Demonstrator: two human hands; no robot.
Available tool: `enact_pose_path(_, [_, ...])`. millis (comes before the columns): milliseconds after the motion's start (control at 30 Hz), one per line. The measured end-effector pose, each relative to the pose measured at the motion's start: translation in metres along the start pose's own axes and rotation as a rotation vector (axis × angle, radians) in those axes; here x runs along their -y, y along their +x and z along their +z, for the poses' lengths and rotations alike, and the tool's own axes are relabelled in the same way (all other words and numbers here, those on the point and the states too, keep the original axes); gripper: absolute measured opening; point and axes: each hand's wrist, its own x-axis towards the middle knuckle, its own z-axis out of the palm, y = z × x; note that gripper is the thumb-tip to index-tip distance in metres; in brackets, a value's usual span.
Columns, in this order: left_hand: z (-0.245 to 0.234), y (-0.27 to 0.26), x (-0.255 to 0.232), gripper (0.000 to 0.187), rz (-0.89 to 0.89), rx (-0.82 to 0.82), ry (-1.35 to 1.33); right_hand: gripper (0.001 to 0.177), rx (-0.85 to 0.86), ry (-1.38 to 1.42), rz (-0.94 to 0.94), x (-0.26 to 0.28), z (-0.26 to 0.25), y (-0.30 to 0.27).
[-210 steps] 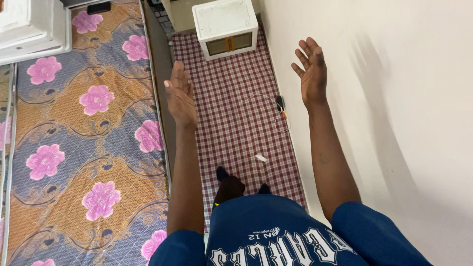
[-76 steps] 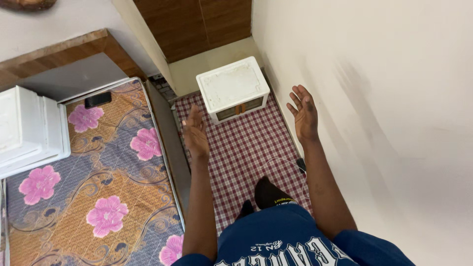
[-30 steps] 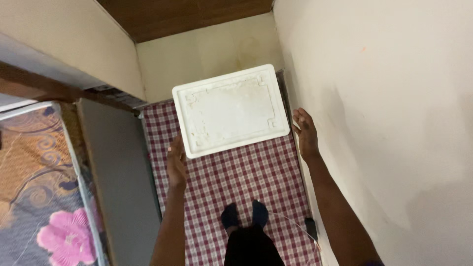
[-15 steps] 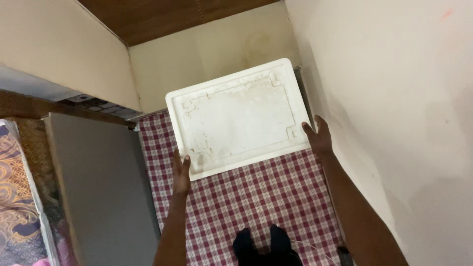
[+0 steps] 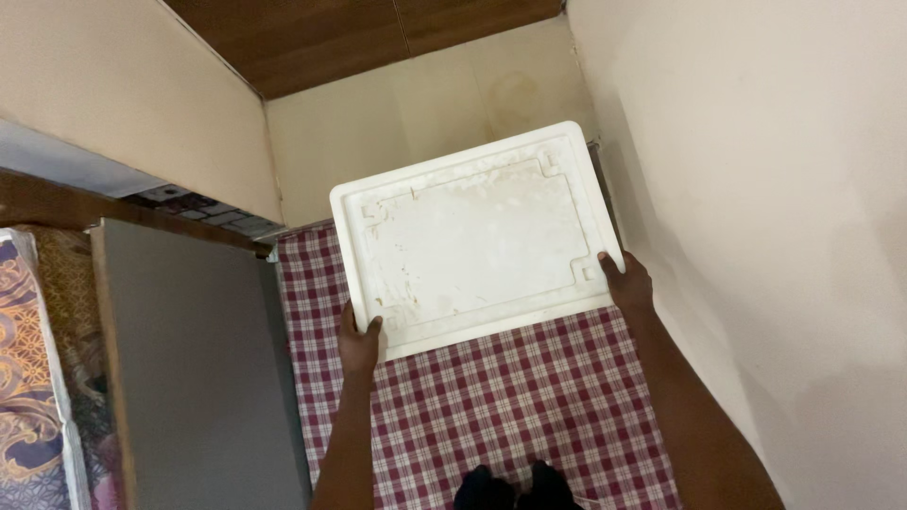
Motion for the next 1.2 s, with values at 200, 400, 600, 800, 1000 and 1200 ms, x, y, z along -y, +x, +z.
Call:
enact_pose_path(200, [-0.005,-0.003,-0.004,0.061,0.003,-0.021,-0.133,0.052,-0.105,0.038,-0.044,0.011,-0.001,-0.017])
enact_pose_path(400, [-0.027,-0.022,-0.017,0.057,0.072,-0.006,-0.147,0.041,-0.2,0.111,-0.149,0.037,-0.022,-0.046])
enact_pose_path(600, [-0.078,-0.088,-0.06,0.06,-0.058,-0.034,-0.184,0.039,-0.178,0.103,-0.149,0.093,-0.077,-0.098])
enact_pose_path(800, [-0.147,-0.155,-0.126,0.058,-0.077,-0.095,-0.225,0.039,-0.192,0.16,-0.179,0.176,-0.144,-0.151])
enact_pose_path(1000, [-0.221,-0.209,-0.182,0.066,0.079,-0.107,-0.393,0.038,-0.126,0.367,-0.15,0.256,-0.205,-0.195])
enact_pose_path(1200, [-0.286,-0.27,-0.228,0.066,0.047,-0.166,-0.427,0.035,-0.048,0.697,-0.164,0.318,-0.253,-0.24])
